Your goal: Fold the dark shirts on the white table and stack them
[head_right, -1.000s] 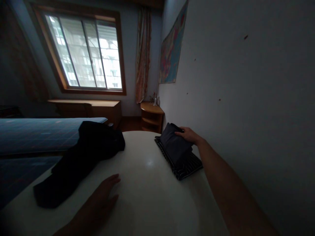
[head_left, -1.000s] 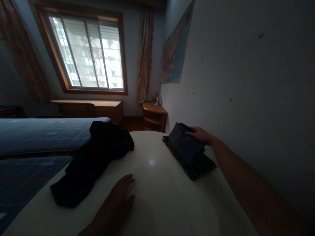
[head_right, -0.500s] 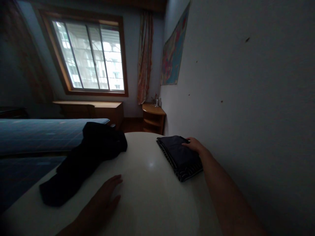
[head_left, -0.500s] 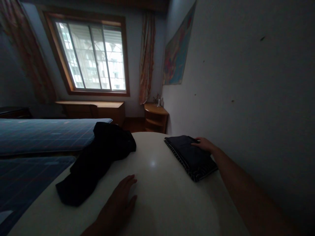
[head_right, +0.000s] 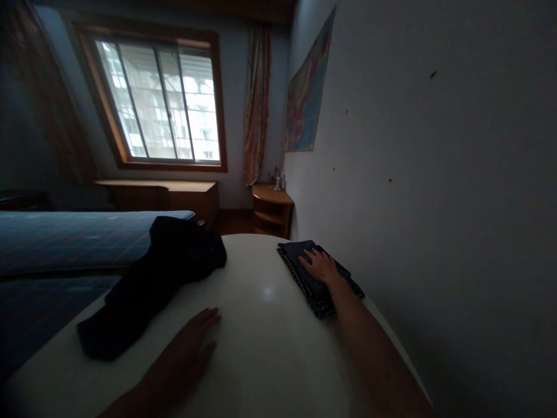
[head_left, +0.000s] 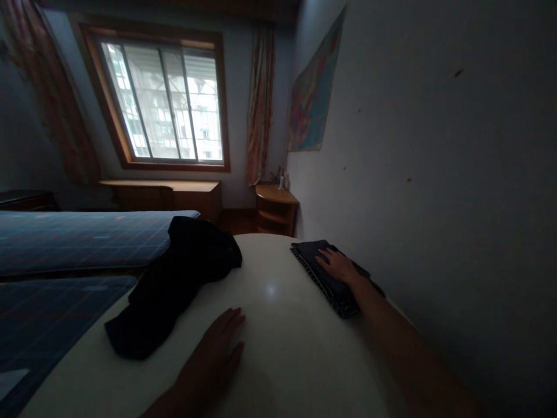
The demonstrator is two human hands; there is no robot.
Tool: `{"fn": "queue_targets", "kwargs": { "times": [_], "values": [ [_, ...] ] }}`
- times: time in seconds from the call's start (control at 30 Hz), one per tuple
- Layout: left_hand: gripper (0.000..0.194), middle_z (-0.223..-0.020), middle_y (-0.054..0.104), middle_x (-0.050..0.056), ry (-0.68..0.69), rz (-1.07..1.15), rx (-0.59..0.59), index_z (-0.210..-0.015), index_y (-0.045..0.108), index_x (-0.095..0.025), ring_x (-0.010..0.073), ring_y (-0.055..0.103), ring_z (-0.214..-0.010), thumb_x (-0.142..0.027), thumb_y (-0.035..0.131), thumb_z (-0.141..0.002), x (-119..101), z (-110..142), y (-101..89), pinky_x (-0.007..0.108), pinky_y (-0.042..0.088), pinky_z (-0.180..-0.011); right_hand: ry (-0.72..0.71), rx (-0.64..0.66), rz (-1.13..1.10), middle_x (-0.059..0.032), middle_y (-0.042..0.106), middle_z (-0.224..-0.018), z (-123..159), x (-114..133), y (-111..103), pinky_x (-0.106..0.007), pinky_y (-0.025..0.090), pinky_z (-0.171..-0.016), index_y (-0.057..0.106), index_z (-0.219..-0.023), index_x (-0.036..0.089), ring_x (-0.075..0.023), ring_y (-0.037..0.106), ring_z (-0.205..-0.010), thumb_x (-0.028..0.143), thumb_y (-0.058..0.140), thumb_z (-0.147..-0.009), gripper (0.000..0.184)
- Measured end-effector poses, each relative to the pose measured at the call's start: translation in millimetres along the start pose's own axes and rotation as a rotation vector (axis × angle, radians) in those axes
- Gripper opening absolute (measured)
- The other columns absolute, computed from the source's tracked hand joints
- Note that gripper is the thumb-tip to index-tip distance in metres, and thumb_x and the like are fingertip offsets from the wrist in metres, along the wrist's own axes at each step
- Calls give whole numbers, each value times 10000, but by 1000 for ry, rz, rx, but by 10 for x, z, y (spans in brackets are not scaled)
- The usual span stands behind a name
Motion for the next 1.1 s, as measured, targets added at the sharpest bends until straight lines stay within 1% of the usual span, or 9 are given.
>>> {"fn": "queue_targets", "kwargs": {
  "times": [0.13, 0.23, 0.33, 0.43, 0.53, 0.63, 0.8, 0.93, 1.1],
  "values": [
    [489, -1532, 422, 71, -12, 12, 29, -1431, 471, -231, 248, 377, -1416, -339, 429, -956, -22, 5, -27, 480, 367, -1144, 15, -41, 16, -76, 348, -1571, 130, 109, -156, -555, 224, -1132, 439, -1469, 283, -337, 331, -1412, 644, 237, -959, 657],
    [495, -1532, 420, 87, -25, 38, 54, -1428, 472, -213, 255, 370, -1419, -341, 430, -951, -54, 13, -47, 489, 346, -1154, -64, -173, 26, -93, 394, -1543, 374, 386, -377, -514, 187, -1154, 504, -1424, 228, -307, 311, -1420, 559, 247, -989, 604],
    [502, -1520, 430, 114, -19, 78, 32, -1406, 488, -185, 253, 395, -1403, -336, 459, -928, -67, -42, -97, 473, 355, -1148, -172, -200, -24, -116, 420, -1523, 755, 742, -414, -512, 155, -1168, 547, -1384, 197, -304, 287, -1436, 527, 276, -994, 578],
    [476, -1474, 471, 150, -50, 78, -103, -1327, 546, -150, 271, 444, -1361, -323, 506, -886, 29, -236, -323, 484, 380, -1123, -262, -107, -97, -132, 431, -1514, 1153, 1044, -246, -512, 205, -1161, 566, -1364, 185, -311, 292, -1440, 535, 319, -988, 570],
    [431, -1449, 478, 164, -107, -17, -365, -1265, 597, -152, 300, 449, -1343, -285, 540, -859, 228, -501, -776, 497, 367, -1119, -294, -27, -144, -149, 468, -1484, 1441, 1207, -42, -484, 249, -1158, 550, -1375, 153, -291, 346, -1418, 475, 311, -1005, 546],
    [463, -1499, 384, 214, -301, -76, -657, -1284, 605, -124, 355, 370, -1387, -293, 554, -857, 547, -642, -1219, 521, 332, -1123, -301, -14, -167, -147, 466, -1485, 1578, 1252, 61, -475, 248, -1166, 527, -1393, 137, -282, 361, -1411, 434, 331, -1005, 527],
    [426, -1408, 486, 228, -522, -64, -686, -1252, 639, -133, 384, 439, -1324, -298, 505, -883, 941, -691, -1279, 597, 322, -1084, -304, -17, -212, -150, 461, -1488, 1607, 1232, 50, -449, 250, -1173, 532, -1391, 128, -271, 375, -1403, 421, 366, -994, 520],
    [400, -1306, 573, 193, -434, -20, -733, -1206, 629, -107, 324, 505, -1267, -257, 449, -882, 996, -702, -1260, 534, 348, -1102, -303, -2, -211, -155, 454, -1493, 1595, 1230, 56, -446, 243, -1177, 528, -1395, 113, -279, 368, -1406, 421, 366, -993, 532],
    [410, -1300, 563, 184, -290, 45, -789, -1229, 576, -87, 283, 496, -1277, -218, 435, -867, 940, -726, -1422, 439, 370, -1130, -312, 5, -219, -151, 432, -1509, 1597, 1229, 92, -458, 235, -1178, 512, -1408, 121, -278, 349, -1417, 442, 353, -994, 547]
  ]
}}
Point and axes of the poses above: each hand's wrist, its own z-axis away from the middle knuckle, its own y-axis out of the palm, x = y × z, the point moved 7 cm from there along -z, towards the middle knuckle
